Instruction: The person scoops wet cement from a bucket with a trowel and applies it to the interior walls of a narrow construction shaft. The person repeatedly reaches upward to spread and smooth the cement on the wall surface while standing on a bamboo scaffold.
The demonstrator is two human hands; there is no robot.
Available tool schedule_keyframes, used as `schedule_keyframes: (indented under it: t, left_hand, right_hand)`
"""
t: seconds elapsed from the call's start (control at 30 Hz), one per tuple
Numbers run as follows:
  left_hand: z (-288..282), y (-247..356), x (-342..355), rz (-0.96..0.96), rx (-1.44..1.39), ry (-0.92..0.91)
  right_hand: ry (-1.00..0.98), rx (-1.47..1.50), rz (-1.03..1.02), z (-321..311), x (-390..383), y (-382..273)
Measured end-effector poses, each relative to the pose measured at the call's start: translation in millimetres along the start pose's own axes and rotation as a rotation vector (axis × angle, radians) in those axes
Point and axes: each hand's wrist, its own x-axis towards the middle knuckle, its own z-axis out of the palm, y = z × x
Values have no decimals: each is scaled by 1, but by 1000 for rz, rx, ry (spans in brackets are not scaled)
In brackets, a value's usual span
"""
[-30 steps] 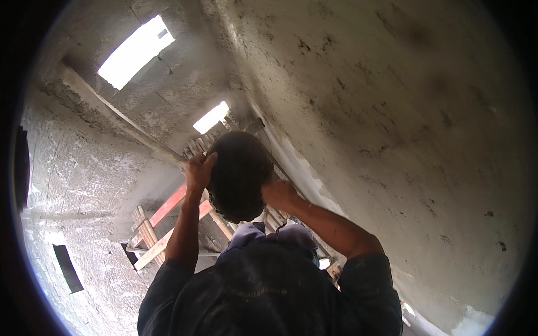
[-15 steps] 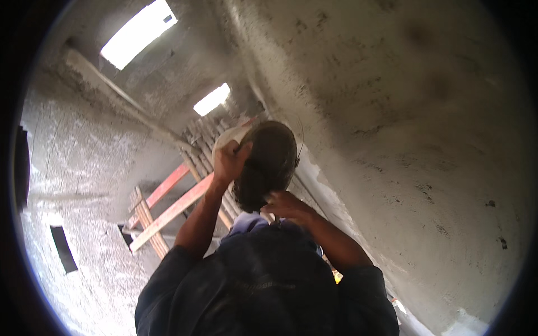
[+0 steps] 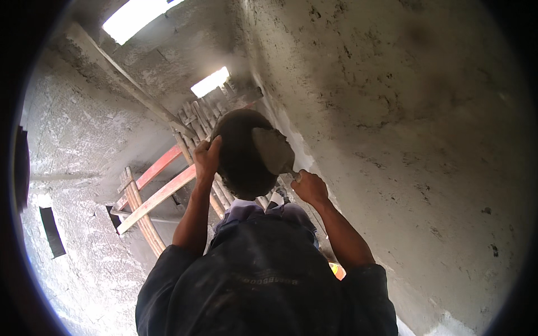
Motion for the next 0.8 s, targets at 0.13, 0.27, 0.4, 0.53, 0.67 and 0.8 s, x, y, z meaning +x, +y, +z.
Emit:
schedule_keyframes:
  t: [0.13, 0.27, 0.4, 0.53, 0.67, 0.8]
  left_hand:
    - [-16, -34, -3, -146, -17, 42]
    - [-41, -67, -11, -211, 104, 129]
    - [-77, -94, -24, -278, 153, 234]
    - [-95, -104, -37, -336, 105, 319]
    - [-118, -100, -41, -367, 235, 287]
    - [-126, -97, -48, -363, 246, 313]
  right_hand:
    - [-18, 57, -17, -22, -15, -26]
    - [12, 8, -155, -22, -14, -32]
    - [-309, 31, -355, -31, -17, -65]
    - [-776, 540, -209, -38, 14, -44]
    - [-35, 523, 193, -65, 73, 114]
    - [182, 296, 375, -219, -54, 50]
